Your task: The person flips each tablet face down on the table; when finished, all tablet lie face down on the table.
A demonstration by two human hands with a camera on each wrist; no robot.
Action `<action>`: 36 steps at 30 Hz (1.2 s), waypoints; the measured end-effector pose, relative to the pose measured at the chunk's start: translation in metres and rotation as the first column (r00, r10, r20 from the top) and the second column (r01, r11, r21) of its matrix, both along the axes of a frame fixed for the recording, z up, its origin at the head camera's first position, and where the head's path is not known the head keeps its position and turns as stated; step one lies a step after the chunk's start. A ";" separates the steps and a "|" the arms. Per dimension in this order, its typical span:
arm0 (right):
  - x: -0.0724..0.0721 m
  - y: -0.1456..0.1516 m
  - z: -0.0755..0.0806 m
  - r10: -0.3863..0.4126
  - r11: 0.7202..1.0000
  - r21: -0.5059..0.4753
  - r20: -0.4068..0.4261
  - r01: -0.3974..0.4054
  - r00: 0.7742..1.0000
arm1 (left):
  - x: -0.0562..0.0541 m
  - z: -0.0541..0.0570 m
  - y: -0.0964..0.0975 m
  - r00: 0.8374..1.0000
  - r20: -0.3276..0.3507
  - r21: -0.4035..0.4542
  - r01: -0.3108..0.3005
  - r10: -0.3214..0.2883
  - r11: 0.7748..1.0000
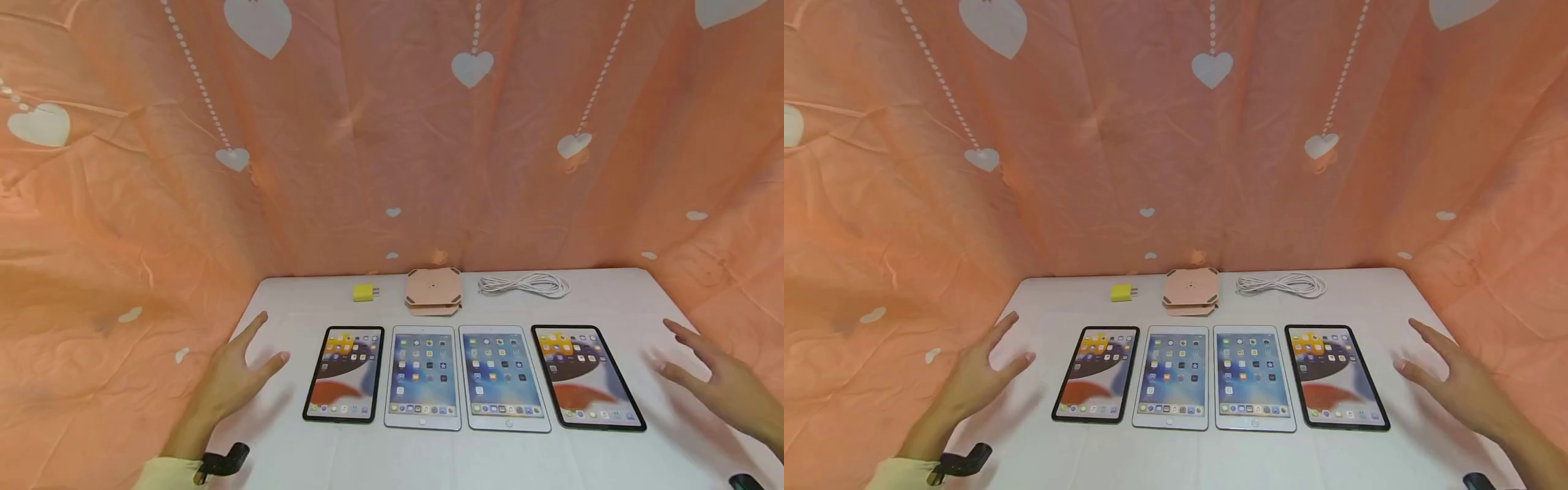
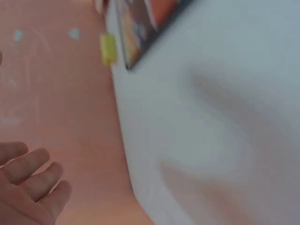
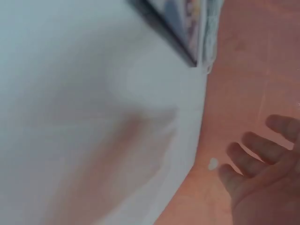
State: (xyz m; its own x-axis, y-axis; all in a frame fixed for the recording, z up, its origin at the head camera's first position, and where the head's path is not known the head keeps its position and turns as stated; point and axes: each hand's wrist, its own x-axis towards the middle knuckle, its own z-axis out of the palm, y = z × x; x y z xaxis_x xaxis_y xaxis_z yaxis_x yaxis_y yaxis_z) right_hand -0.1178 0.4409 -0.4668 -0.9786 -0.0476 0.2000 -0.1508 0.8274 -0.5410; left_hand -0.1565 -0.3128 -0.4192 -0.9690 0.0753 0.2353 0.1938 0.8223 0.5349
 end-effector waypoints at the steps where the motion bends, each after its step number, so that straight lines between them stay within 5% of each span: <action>1: 0.000 0.000 0.004 0.001 1.000 -0.025 0.022 0.000 1.000 | 0.000 0.002 0.005 1.000 0.004 0.043 0.013 -0.013 0.999; 4: -0.004 0.001 0.015 0.045 0.991 -0.128 0.067 -0.036 0.997 | -0.002 0.005 0.022 0.994 0.016 0.220 0.103 -0.109 0.970; 8: -0.010 0.000 0.028 0.093 0.972 -0.228 0.129 -0.062 0.987 | -0.007 0.008 0.046 0.957 0.062 0.470 0.222 -0.283 0.854; 12: -0.014 0.003 0.035 0.166 0.932 -0.350 0.177 -0.096 0.970 | -0.013 0.012 0.068 0.902 0.138 0.626 0.241 -0.410 0.741; 14: -0.018 0.006 0.038 0.252 0.867 -0.479 0.176 -0.140 0.952 | -0.017 0.013 0.081 0.875 0.183 0.671 0.221 -0.448 0.708; 16: -0.022 0.009 0.040 0.361 0.747 -0.640 0.163 -0.180 0.918 | -0.020 0.014 0.095 0.847 0.225 0.709 0.197 -0.482 0.677; 18: -0.027 0.011 0.042 0.425 0.659 -0.734 0.183 -0.165 0.886 | -0.024 0.014 0.111 0.815 0.259 0.748 0.170 -0.518 0.642; 20: -0.032 0.012 0.043 0.456 0.621 -0.776 0.244 -0.110 0.856 | -0.027 0.013 0.129 0.778 0.281 0.794 0.141 -0.563 0.592; 24: -0.036 0.011 0.046 0.404 0.685 -0.728 0.403 0.020 0.821 | -0.036 0.005 0.168 0.704 0.302 0.863 0.085 -0.643 0.498; 28: -0.040 0.011 0.046 0.434 0.682 -0.729 0.464 0.055 0.772 | -0.043 -0.005 0.205 0.653 0.317 0.887 0.053 -0.688 0.459; 31: -0.044 0.009 0.045 0.438 0.679 -0.726 0.518 0.107 0.735 | -0.047 -0.010 0.231 0.631 0.334 0.898 0.013 -0.701 0.440; 34: -0.049 0.007 0.044 0.396 0.716 -0.682 0.570 0.146 0.720 | -0.049 -0.013 0.256 0.615 0.346 0.910 -0.036 -0.709 0.413; 36: -0.051 0.006 0.044 0.398 0.716 -0.681 0.580 0.154 0.710 | -0.049 -0.014 0.272 0.605 0.353 0.915 -0.063 -0.714 0.399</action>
